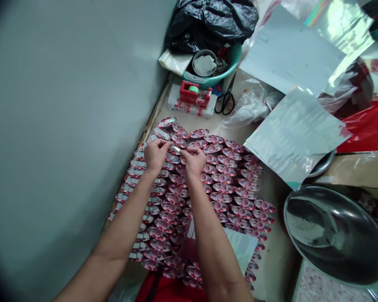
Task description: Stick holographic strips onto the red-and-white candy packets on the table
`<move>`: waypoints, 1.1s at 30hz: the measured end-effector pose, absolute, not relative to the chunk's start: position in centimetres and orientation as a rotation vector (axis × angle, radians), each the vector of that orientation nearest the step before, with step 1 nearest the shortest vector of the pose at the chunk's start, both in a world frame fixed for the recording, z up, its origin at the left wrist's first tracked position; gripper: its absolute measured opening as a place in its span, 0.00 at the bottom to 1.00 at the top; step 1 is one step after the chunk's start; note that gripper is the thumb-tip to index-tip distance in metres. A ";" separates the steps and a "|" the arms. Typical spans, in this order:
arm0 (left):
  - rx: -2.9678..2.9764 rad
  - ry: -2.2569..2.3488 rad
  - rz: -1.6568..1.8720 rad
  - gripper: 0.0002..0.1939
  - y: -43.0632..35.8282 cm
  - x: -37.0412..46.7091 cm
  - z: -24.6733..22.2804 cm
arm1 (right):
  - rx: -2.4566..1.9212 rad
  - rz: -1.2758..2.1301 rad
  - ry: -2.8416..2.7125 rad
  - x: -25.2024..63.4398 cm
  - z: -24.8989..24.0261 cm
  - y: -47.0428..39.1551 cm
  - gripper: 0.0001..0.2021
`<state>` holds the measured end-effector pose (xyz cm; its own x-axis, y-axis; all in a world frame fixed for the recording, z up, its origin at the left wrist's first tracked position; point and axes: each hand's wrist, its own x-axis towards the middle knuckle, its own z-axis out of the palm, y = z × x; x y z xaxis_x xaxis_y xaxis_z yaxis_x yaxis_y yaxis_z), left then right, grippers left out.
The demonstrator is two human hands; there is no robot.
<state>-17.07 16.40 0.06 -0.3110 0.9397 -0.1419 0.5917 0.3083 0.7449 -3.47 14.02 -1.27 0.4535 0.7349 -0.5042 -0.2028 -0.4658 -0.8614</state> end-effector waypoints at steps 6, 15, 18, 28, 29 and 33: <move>1.813 2.042 0.578 0.07 21.2 -16.7 -1.1 | -2.040 0.838 -0.761 -4.5 -1.5 17.2 0.13; 1.890 2.103 0.363 0.10 21.9 -16.0 -1.6 | -2.114 0.728 -0.928 -4.3 -2.1 18.0 0.13; 1.889 2.107 0.333 0.12 21.9 -15.9 -1.7 | -2.129 0.727 -0.958 -4.3 -2.2 18.2 0.12; 1.878 2.156 0.357 0.14 21.3 -15.7 -1.6 | -2.284 0.755 -1.094 -3.6 -1.7 18.7 0.12; 1.857 2.188 0.397 0.17 21.3 -15.7 -1.6 | -2.311 0.756 -1.117 -3.4 -1.7 18.7 0.13; 1.784 2.274 0.480 0.26 22.3 -16.0 -1.9 | -2.323 0.817 -1.214 -2.9 -1.4 19.0 0.13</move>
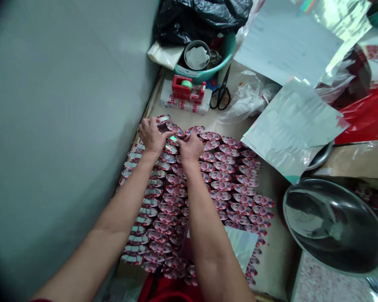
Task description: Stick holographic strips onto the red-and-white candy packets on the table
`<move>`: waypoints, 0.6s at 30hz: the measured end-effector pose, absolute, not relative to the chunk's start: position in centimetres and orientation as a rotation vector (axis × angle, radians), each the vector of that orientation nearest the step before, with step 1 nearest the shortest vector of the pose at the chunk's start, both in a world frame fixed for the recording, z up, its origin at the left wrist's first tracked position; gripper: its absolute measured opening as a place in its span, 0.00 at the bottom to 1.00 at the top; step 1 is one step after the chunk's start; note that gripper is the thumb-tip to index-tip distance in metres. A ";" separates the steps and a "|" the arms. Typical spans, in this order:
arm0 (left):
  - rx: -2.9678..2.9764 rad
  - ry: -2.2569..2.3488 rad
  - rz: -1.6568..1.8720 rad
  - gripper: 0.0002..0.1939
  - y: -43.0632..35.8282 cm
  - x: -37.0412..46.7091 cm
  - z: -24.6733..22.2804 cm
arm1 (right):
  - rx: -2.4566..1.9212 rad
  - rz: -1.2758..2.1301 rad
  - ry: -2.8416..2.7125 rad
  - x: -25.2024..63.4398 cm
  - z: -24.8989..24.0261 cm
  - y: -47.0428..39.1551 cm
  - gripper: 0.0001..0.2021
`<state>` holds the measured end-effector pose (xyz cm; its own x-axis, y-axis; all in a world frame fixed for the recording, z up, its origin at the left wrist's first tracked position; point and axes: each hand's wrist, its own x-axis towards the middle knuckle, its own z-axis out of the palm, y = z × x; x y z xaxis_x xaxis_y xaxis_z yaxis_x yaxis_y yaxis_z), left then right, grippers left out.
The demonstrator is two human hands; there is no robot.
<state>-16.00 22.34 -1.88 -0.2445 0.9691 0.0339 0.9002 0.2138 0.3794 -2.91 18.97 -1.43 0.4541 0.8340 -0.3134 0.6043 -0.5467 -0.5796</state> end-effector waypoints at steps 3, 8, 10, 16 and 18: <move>1.777 2.194 0.331 0.20 24.1 -16.8 -1.0 | -2.268 0.804 -1.238 -2.0 0.1 18.4 0.08; 1.914 1.997 0.413 0.15 22.3 -16.8 1.7 | -2.038 0.723 -1.380 6.2 3.9 12.4 0.05; 1.979 1.887 0.473 0.11 17.8 -15.6 2.4 | -2.067 0.687 -1.379 11.0 5.3 7.7 0.07; 2.054 1.198 0.129 0.18 0.0 -10.5 2.4 | -2.110 0.605 -1.229 16.0 6.1 -8.4 0.10; 1.981 1.127 0.008 0.18 -3.3 -9.4 1.8 | -2.038 0.615 -1.446 14.3 5.0 -12.2 0.10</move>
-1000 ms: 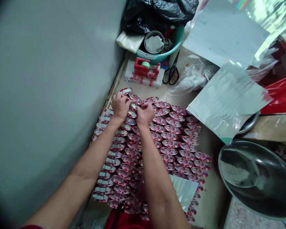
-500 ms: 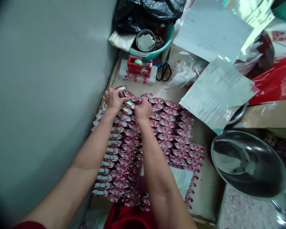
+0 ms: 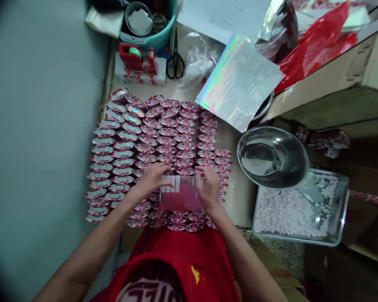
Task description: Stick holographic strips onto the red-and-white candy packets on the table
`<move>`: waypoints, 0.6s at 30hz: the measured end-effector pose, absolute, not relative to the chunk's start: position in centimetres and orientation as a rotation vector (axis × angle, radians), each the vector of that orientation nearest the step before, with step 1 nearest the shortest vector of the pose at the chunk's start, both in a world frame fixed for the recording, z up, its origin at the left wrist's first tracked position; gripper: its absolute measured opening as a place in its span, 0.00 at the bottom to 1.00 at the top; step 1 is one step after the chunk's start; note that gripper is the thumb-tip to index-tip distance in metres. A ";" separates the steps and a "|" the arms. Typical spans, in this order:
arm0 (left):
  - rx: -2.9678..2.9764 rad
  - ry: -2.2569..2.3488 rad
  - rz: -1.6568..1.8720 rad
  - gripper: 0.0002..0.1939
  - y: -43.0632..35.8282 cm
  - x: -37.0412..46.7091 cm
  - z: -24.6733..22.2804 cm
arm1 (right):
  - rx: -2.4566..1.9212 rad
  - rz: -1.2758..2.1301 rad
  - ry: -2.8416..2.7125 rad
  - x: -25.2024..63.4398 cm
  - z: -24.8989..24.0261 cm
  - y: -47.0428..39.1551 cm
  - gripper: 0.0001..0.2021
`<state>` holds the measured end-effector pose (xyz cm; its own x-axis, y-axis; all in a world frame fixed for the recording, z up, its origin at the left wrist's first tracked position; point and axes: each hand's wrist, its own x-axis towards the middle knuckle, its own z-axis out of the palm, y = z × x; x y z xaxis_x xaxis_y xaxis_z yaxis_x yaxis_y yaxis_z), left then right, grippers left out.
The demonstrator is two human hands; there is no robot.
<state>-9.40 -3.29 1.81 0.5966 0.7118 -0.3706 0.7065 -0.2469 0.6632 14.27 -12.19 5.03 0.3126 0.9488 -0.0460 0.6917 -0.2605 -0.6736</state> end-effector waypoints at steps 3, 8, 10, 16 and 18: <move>1.770 1.146 0.020 0.08 -5.2 -8.3 1.2 | -1.999 0.599 -1.724 11.4 3.1 -15.2 0.17; 1.441 1.166 0.175 0.10 -5.8 -7.1 0.8 | -2.063 0.555 -1.921 10.0 0.7 -16.2 0.22; 1.351 1.190 0.191 0.11 -6.2 -6.7 0.7 | -2.052 0.544 -1.970 10.2 0.3 -16.4 0.24; 1.174 1.398 0.284 0.12 -6.7 -6.5 0.4 | -1.886 0.595 -2.110 10.9 1.1 -18.4 0.23; 1.285 1.454 0.264 0.09 -6.3 -6.6 0.6 | -1.865 0.639 -2.070 11.3 2.1 -18.8 0.16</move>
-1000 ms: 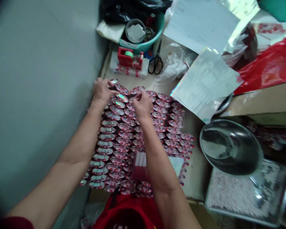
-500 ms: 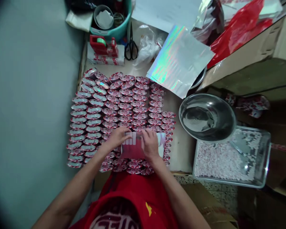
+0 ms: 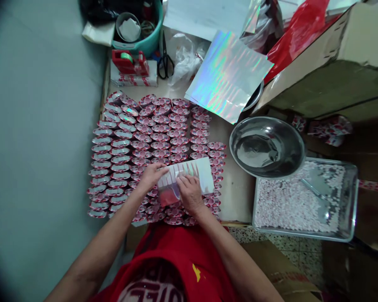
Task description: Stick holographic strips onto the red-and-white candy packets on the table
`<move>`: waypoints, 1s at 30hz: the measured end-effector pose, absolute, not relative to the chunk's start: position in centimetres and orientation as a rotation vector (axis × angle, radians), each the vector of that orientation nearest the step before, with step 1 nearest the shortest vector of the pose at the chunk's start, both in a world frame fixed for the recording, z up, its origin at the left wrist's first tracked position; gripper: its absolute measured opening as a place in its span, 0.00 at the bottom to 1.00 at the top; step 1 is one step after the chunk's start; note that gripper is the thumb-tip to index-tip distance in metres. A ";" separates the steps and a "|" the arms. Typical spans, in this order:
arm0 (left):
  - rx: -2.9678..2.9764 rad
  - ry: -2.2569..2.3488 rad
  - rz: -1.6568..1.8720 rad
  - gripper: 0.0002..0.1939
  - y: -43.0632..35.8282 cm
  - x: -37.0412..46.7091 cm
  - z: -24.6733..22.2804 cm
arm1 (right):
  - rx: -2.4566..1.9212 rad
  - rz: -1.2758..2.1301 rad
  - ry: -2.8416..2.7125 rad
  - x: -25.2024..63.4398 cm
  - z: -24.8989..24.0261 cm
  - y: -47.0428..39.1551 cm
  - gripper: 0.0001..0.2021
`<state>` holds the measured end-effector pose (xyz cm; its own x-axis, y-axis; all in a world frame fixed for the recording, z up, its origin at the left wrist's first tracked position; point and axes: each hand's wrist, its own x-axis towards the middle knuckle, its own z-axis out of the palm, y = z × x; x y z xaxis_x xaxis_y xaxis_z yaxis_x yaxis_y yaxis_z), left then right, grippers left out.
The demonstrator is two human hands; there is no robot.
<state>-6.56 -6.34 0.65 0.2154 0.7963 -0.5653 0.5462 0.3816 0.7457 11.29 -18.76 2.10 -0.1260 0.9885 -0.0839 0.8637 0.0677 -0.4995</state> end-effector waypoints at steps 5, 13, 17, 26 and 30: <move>1.560 1.567 0.140 0.08 -6.0 -6.8 1.5 | -1.875 0.914 -1.693 11.9 6.6 -18.1 0.04; 1.311 1.658 0.608 0.19 -5.8 -6.1 3.3 | -1.516 1.659 -0.355 11.2 10.3 -10.5 0.17; 0.492 1.318 0.627 0.35 -3.4 -5.4 3.5 | -1.496 1.642 -0.238 10.9 7.9 -6.3 0.20; 0.502 1.445 0.816 0.23 0.9 -6.8 2.2 | -1.674 1.491 -0.341 8.7 4.3 -1.3 0.19; 1.084 1.773 0.873 0.15 7.5 -10.1 1.4 | -1.753 1.224 -0.500 4.5 2.1 5.2 0.16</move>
